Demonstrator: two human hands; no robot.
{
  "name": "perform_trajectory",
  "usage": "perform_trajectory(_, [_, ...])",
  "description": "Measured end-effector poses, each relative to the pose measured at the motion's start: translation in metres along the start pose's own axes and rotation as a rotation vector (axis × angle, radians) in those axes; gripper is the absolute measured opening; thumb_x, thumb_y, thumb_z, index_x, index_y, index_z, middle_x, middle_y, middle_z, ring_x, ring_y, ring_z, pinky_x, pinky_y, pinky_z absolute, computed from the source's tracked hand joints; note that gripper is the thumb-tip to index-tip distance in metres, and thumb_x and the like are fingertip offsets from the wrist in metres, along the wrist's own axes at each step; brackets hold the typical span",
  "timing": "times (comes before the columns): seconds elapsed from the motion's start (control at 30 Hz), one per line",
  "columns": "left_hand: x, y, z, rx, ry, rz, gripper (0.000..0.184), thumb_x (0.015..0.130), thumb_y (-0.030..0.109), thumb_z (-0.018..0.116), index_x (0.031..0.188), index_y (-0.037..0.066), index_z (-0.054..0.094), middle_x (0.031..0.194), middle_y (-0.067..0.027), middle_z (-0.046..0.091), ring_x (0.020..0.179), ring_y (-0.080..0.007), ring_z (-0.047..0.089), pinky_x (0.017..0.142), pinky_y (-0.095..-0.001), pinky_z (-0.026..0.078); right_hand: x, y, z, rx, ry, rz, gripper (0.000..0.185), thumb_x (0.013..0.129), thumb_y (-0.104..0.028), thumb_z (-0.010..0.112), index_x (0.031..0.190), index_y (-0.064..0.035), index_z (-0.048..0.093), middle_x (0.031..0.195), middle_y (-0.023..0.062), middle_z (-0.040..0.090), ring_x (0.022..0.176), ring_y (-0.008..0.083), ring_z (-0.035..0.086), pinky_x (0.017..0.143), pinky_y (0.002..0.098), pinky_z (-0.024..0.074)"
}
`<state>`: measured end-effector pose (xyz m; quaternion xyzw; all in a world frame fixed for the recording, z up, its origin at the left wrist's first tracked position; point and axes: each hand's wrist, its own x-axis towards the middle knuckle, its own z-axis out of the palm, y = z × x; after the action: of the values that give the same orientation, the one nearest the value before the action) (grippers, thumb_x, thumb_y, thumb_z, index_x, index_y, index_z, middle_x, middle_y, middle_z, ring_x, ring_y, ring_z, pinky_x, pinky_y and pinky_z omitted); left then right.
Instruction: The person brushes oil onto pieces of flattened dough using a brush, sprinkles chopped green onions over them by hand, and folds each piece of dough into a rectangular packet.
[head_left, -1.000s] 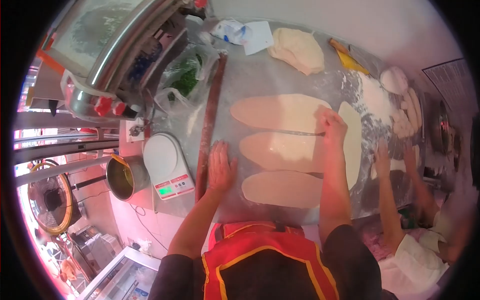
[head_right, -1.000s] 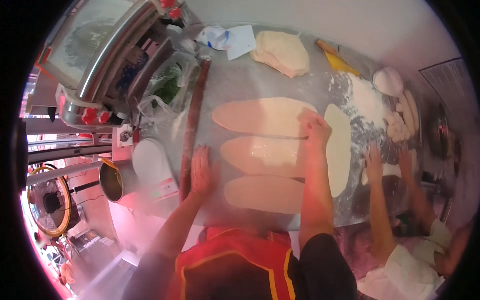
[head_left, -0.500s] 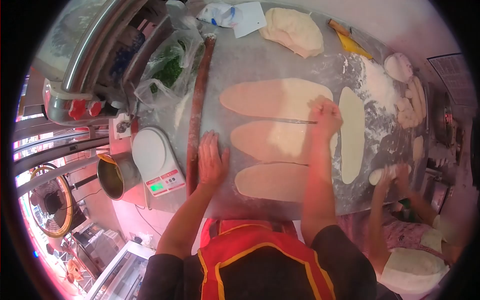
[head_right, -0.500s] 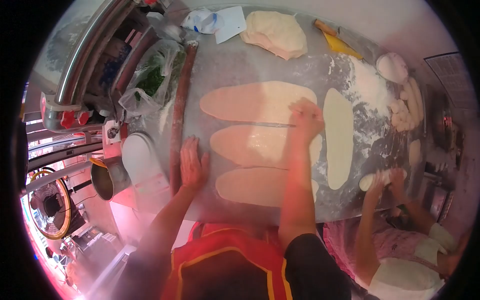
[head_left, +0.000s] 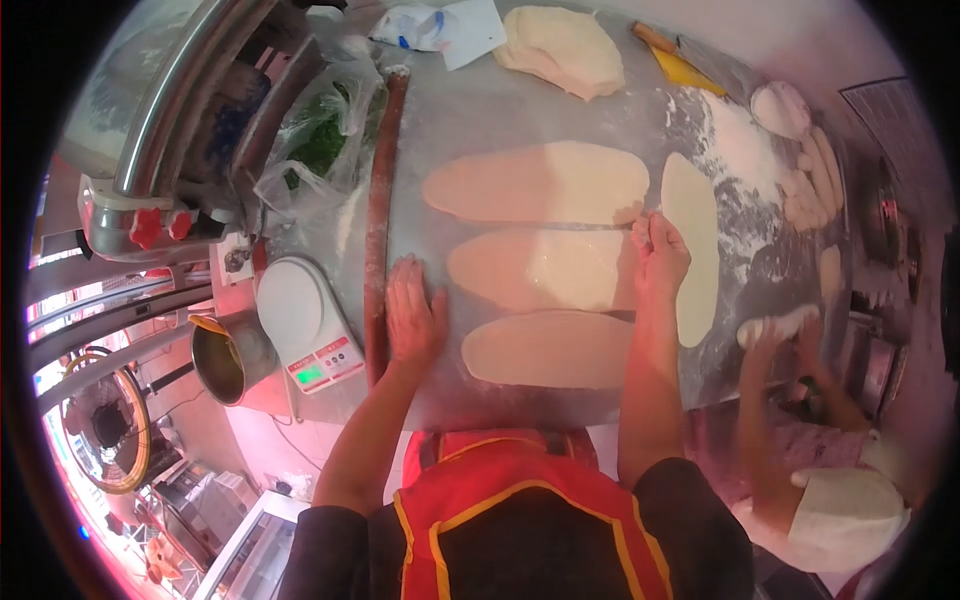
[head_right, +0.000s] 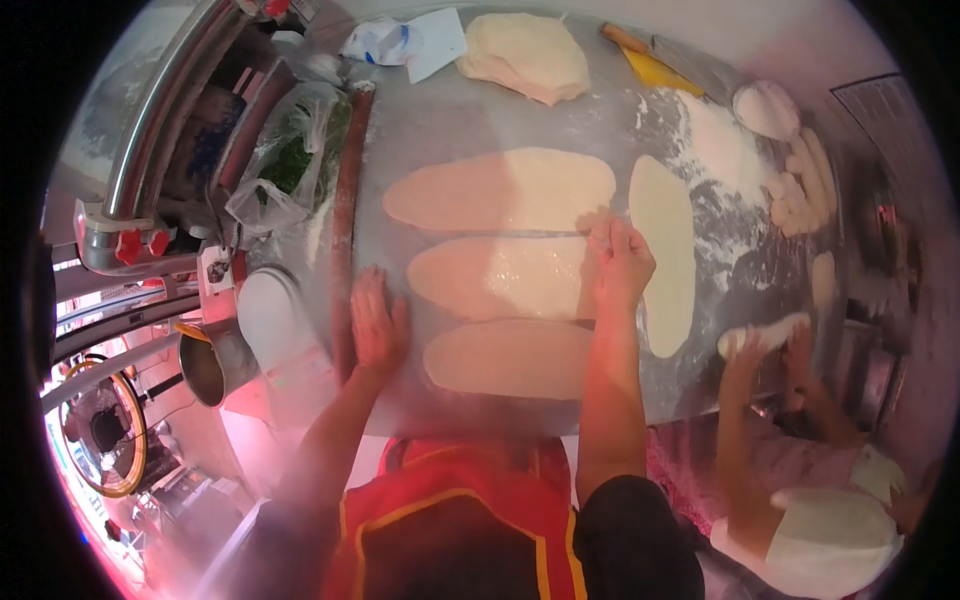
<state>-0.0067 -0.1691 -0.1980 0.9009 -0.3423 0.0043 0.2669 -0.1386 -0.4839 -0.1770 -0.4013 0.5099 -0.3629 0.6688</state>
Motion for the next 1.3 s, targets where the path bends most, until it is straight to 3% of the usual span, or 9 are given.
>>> perform_trajectory(0.23, [0.000, -0.003, 0.002, 0.016, 0.033, 0.056, 0.047, 0.085, 0.011, 0.060, 0.126, -0.006, 0.045, 0.130, -0.0246, 0.045, 0.123, -0.0427, 0.041, 0.104, -0.0486, 0.034, -0.052, 0.021, -0.025, -0.032, 0.217, -0.107, 0.020, 0.093, -0.004, 0.056, 0.109, 0.0063, 0.060, 0.102, 0.0125, 0.062, 0.088, 0.0173, 0.062, 0.075, 0.0280, 0.0559])
perform_trajectory(0.3, [0.002, -0.002, 0.004, 0.028, 0.028, 0.051, 0.046, 0.085, 0.011, 0.059, 0.126, -0.006, 0.045, 0.131, -0.0243, 0.045, 0.124, -0.0424, 0.040, 0.104, -0.0485, 0.034, -0.080, 0.048, -0.006, -0.004, -0.107, -0.089, 0.019, 0.089, -0.003, 0.059, 0.107, 0.0037, 0.063, 0.093, 0.0115, 0.065, 0.081, 0.0182, 0.064, 0.071, 0.0280, 0.0548])
perform_trajectory(0.4, [0.000, -0.002, 0.002, 0.033, -0.002, 0.028, 0.046, 0.086, 0.012, 0.058, 0.126, -0.005, 0.044, 0.132, -0.0236, 0.044, 0.125, -0.0416, 0.039, 0.105, -0.0482, 0.033, -0.089, 0.048, -0.004, 0.154, -0.068, -0.013, 0.020, 0.089, -0.001, 0.057, 0.106, 0.0047, 0.063, 0.092, 0.0118, 0.065, 0.079, 0.0187, 0.065, 0.070, 0.0274, 0.0550])
perform_trajectory(0.53, [-0.001, -0.002, 0.004, 0.038, -0.022, -0.002, 0.045, 0.087, 0.013, 0.057, 0.126, -0.005, 0.043, 0.133, -0.0226, 0.042, 0.127, -0.0404, 0.037, 0.107, -0.0476, 0.031, -0.061, 0.029, -0.045, 0.189, 0.231, -0.073, 0.023, 0.090, -0.003, 0.057, 0.108, 0.0103, 0.059, 0.096, 0.0133, 0.064, 0.077, 0.0211, 0.064, 0.072, 0.0301, 0.0559])
perform_trajectory(0.7, [-0.002, -0.001, 0.005, 0.025, -0.003, 0.021, 0.045, 0.089, 0.013, 0.054, 0.127, -0.006, 0.043, 0.133, -0.0238, 0.044, 0.127, -0.0400, 0.038, 0.108, -0.0465, 0.029, -0.111, 0.062, 0.018, 0.038, -0.264, -0.001, 0.024, 0.091, -0.006, 0.057, 0.110, 0.0094, 0.060, 0.092, 0.0122, 0.065, 0.079, 0.0187, 0.064, 0.072, 0.0291, 0.0544])
perform_trajectory(0.87, [-0.002, -0.003, 0.004, 0.022, -0.019, 0.008, 0.044, 0.089, 0.014, 0.053, 0.127, -0.006, 0.043, 0.132, -0.0243, 0.044, 0.127, -0.0402, 0.038, 0.108, -0.0466, 0.029, -0.081, 0.067, -0.004, 0.337, -0.116, -0.051, 0.021, 0.089, -0.002, 0.059, 0.106, 0.0094, 0.061, 0.089, 0.0125, 0.065, 0.074, 0.0165, 0.064, 0.067, 0.0288, 0.0549])
perform_trajectory(1.13, [-0.004, -0.004, 0.006, 0.053, -0.023, -0.014, 0.046, 0.088, 0.016, 0.057, 0.128, -0.003, 0.042, 0.135, -0.0202, 0.041, 0.128, -0.0386, 0.037, 0.107, -0.0462, 0.031, -0.116, 0.018, -0.079, -0.016, -0.064, -0.031, 0.022, 0.093, -0.012, 0.060, 0.108, 0.0040, 0.061, 0.090, 0.0066, 0.062, 0.081, 0.0113, 0.061, 0.070, 0.0217, 0.0511])
perform_trajectory(1.23, [-0.005, -0.004, 0.007, 0.059, -0.006, 0.006, 0.047, 0.088, 0.016, 0.057, 0.128, -0.003, 0.042, 0.135, -0.0203, 0.042, 0.128, -0.0387, 0.036, 0.107, -0.0462, 0.031, -0.123, 0.040, -0.119, 0.060, 0.190, -0.125, 0.023, 0.093, -0.012, 0.059, 0.111, 0.0035, 0.060, 0.093, 0.0071, 0.063, 0.080, 0.0119, 0.061, 0.070, 0.0232, 0.0512])
perform_trajectory(1.3, [-0.004, -0.003, 0.008, 0.052, 0.009, 0.017, 0.046, 0.089, 0.016, 0.057, 0.128, -0.003, 0.043, 0.135, -0.0196, 0.042, 0.128, -0.0375, 0.036, 0.108, -0.0456, 0.030, -0.147, 0.081, -0.116, -0.206, 0.026, -0.251, 0.021, 0.094, -0.011, 0.058, 0.109, 0.0030, 0.060, 0.094, 0.0080, 0.064, 0.080, 0.0133, 0.061, 0.070, 0.0243, 0.0521])
